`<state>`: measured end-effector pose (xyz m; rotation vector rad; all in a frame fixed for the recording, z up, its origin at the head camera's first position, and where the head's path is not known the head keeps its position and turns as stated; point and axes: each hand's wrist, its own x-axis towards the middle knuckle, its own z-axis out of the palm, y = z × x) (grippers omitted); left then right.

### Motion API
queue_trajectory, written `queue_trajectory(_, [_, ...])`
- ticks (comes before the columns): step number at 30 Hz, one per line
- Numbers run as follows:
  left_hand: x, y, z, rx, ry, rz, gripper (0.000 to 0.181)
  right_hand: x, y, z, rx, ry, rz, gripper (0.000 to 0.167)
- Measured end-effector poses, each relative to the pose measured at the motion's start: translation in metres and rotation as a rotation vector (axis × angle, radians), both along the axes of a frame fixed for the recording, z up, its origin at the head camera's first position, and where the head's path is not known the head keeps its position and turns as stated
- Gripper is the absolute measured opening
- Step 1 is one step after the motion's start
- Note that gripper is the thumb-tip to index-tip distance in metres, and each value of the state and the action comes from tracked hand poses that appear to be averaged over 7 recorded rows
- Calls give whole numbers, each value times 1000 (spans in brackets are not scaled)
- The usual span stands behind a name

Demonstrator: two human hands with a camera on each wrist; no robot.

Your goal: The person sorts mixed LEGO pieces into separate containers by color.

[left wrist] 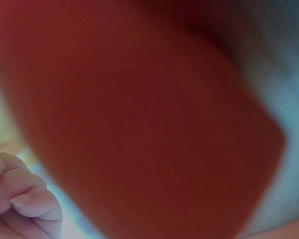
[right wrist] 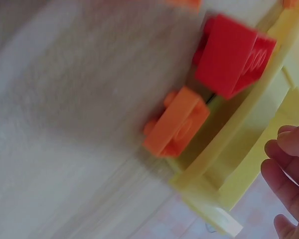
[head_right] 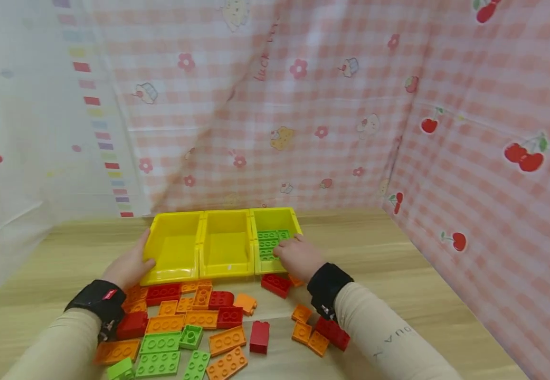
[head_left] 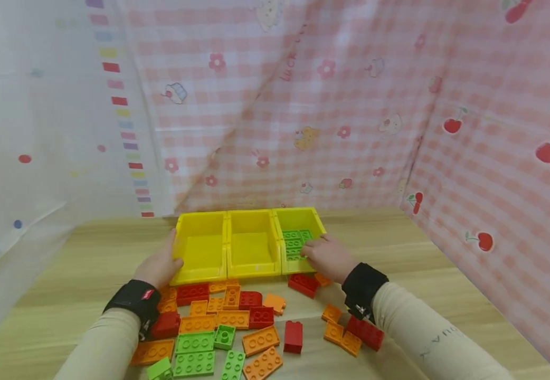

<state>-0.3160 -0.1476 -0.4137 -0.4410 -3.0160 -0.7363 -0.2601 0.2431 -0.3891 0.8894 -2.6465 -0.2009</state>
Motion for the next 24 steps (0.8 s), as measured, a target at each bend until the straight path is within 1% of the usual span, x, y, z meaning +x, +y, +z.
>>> queue_trajectory(1, [3, -5, 0, -9, -4, 1, 78, -1, -5, 0, 1, -9, 17, 8])
queue_trajectory(3, [5, -13, -1, -15, -16, 11, 80, -1, -15, 0, -5, -21, 41, 10])
queue_trajectory(5, [5, -15, -1, -25, -18, 10, 80, 3, -20, 1, -32, -40, 75, 12])
queue_trajectory(7, [3, -10, -1, -31, -15, 2, 81, 11, -23, 1, -78, -48, 118, 12])
queue_trajectory(9, [-1, -1, 0, -38, -10, -13, 81, 24, -27, -1, -132, -73, 180, 13])
queue_trajectory(10, [0, -1, 0, -34, -8, -12, 81, 30, -34, -1, -151, -92, 233, 13])
queue_trajectory(12, [1, -1, -2, -30, -8, -7, 80, 43, -49, -3, -156, -137, 339, 15])
queue_trajectory(15, [2, 0, -1, -24, -18, 5, 79, 63, -75, -5, -84, -227, 493, 20])
queue_trajectory(17, [1, 1, 1, -27, -19, 6, 79, 74, -90, -7, -6, -284, 573, 26])
queue_trajectory(19, [1, 2, 3, -34, -22, 6, 78, 83, -103, -10, 43, -351, 635, 31])
queue_trajectory(21, [1, 2, 3, -44, -27, 7, 78, 90, -113, -14, 70, -404, 685, 35])
queue_trajectory(24, [3, 2, 3, -54, -43, 12, 78, 96, -124, -21, 92, -430, 741, 36])
